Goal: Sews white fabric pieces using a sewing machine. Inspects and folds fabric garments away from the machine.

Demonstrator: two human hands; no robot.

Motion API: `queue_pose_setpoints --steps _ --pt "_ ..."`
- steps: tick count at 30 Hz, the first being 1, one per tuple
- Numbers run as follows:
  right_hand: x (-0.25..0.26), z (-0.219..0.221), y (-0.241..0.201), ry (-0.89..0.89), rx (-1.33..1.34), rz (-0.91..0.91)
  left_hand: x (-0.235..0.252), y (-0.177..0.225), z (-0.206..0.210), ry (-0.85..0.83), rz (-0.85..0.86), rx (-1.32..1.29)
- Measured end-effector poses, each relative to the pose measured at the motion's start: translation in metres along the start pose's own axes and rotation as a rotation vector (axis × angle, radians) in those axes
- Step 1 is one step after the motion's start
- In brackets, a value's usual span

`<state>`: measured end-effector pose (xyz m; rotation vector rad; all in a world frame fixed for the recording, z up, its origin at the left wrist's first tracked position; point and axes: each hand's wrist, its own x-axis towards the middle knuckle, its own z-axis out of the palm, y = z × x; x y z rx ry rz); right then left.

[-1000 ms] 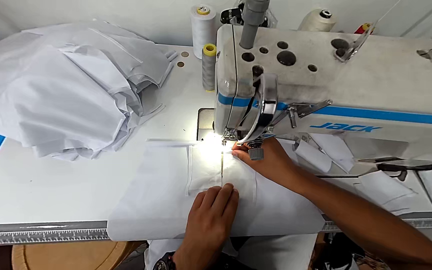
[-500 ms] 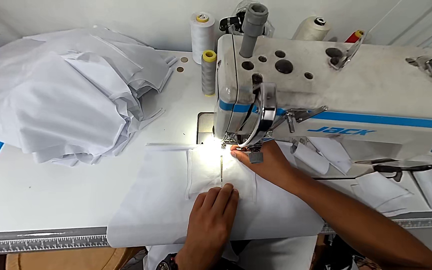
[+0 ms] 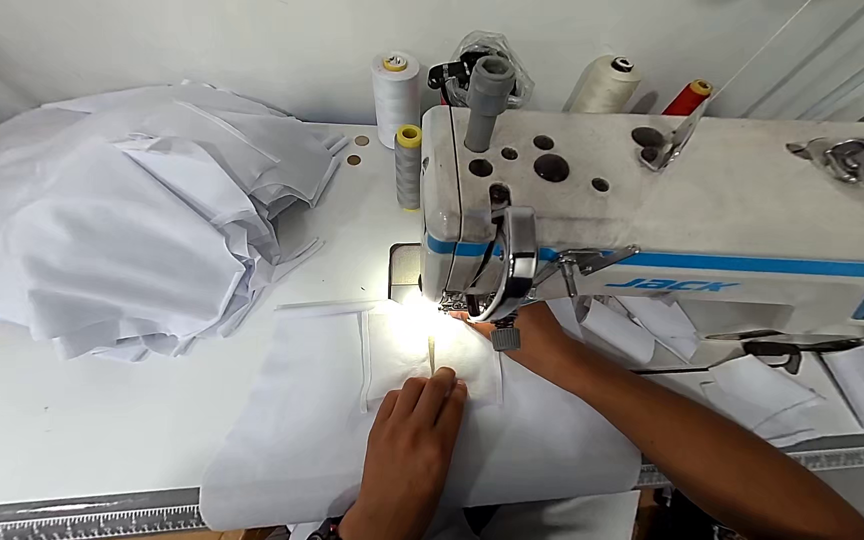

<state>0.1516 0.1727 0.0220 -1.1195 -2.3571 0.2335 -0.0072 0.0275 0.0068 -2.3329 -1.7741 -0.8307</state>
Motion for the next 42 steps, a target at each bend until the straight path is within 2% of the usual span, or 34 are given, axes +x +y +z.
queue_pose_setpoints --steps 7,12,13,16,20,24,32,38,42 --pt "-0.007 -0.006 0.002 0.009 -0.079 -0.081 0.004 0.001 -0.003 0.005 -0.005 -0.002" --pt "-0.041 -0.029 -0.025 -0.253 0.108 -0.204 0.015 -0.006 -0.005 0.030 -0.079 -0.130" --pt "-0.046 -0.023 -0.031 -0.234 0.110 -0.227 0.016 -0.008 -0.006 0.033 -0.091 -0.168" --pt "-0.051 -0.007 -0.033 -0.008 0.083 -0.304 0.013 -0.022 -0.021 -0.027 -0.093 -0.272" --pt "-0.054 -0.013 -0.029 0.046 0.096 -0.367 0.000 -0.063 -0.044 -0.098 0.048 -0.191" --pt "-0.060 -0.009 -0.031 0.035 0.060 -0.386 -0.006 -0.090 -0.042 -0.255 0.214 -0.165" --pt "-0.060 -0.004 -0.034 0.029 0.041 -0.392 -0.004 -0.109 -0.042 -0.356 0.396 -0.136" --pt "-0.088 -0.014 -0.038 -0.174 -0.054 -0.258 -0.002 -0.120 -0.043 -0.411 0.490 -0.176" --pt "-0.099 -0.014 -0.036 -0.206 -0.078 -0.249 -0.001 -0.122 -0.041 -0.434 0.513 -0.178"
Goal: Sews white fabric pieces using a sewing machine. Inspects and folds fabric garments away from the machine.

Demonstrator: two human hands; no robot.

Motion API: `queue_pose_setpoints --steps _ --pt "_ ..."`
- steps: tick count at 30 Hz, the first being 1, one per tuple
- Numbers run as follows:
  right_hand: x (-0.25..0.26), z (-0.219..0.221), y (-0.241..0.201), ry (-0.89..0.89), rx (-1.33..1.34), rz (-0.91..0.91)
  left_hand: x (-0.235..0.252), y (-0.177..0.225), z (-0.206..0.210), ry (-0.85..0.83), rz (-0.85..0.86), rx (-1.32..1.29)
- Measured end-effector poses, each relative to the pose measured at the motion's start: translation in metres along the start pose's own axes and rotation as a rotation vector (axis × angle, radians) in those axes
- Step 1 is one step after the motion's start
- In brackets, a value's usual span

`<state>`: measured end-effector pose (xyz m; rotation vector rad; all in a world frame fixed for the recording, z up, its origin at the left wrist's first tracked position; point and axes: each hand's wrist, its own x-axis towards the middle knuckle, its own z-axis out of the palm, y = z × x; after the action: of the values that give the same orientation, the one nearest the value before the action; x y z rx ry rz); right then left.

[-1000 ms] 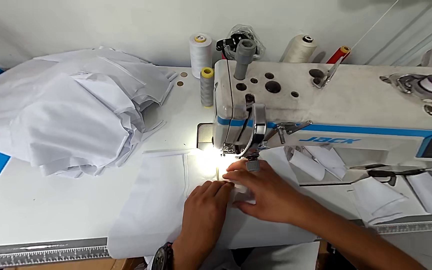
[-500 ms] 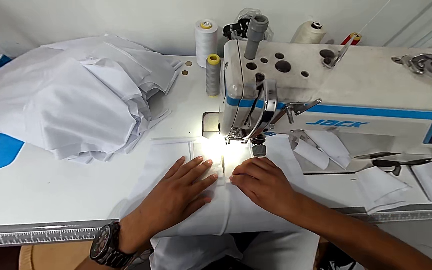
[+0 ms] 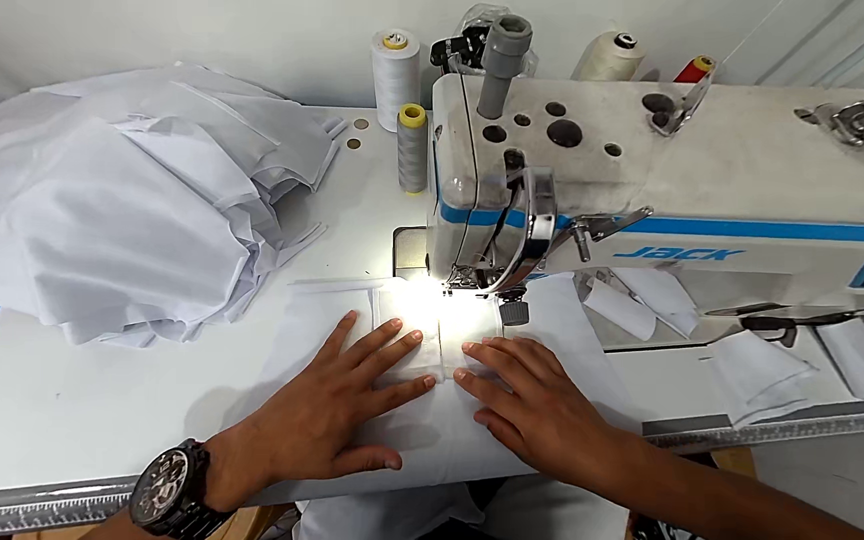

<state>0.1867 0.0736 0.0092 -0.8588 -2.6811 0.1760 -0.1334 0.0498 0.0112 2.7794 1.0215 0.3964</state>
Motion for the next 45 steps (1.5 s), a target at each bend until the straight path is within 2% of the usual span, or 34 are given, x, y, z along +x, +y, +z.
queue_pose_setpoints --steps 7,18,27,32,34,36,38,39,41,43,44,45 --pt "0.021 -0.001 0.022 0.001 0.021 -0.025 0.015 -0.023 -0.007 -0.024 0.003 0.001" --pt "0.055 0.002 0.065 0.002 0.005 -0.011 0.047 -0.069 -0.020 0.047 0.029 0.035" --pt "0.057 0.000 0.067 0.036 0.014 -0.048 0.047 -0.072 -0.020 0.053 0.024 0.028" --pt "0.057 -0.003 0.068 -0.016 -0.020 -0.043 0.049 -0.075 -0.019 0.038 0.024 0.040" --pt "0.050 -0.016 0.065 0.055 -0.071 -0.027 0.045 -0.070 -0.030 0.098 0.008 0.030" --pt "0.032 -0.038 0.069 0.097 -0.132 0.117 0.026 -0.052 -0.064 0.200 -0.089 -0.057" --pt "0.005 -0.052 0.087 0.094 -0.196 0.316 -0.022 -0.022 -0.105 0.262 -0.225 -0.251" --pt "-0.010 -0.055 0.098 0.118 -0.236 0.370 -0.056 -0.004 -0.120 0.243 -0.290 -0.400" --pt "-0.038 -0.065 0.100 0.201 -0.211 0.402 -0.118 0.032 -0.135 0.070 -0.463 -0.669" --pt "-0.071 -0.088 0.066 0.229 0.057 0.407 -0.151 0.055 -0.119 -0.175 -0.705 -0.685" --pt "-0.091 -0.098 0.042 0.125 0.264 0.408 -0.161 0.061 -0.095 -0.231 -0.816 -0.659" --pt "-0.110 -0.106 0.019 -0.077 0.472 0.412 -0.167 0.064 -0.066 -0.213 -0.877 -0.636"
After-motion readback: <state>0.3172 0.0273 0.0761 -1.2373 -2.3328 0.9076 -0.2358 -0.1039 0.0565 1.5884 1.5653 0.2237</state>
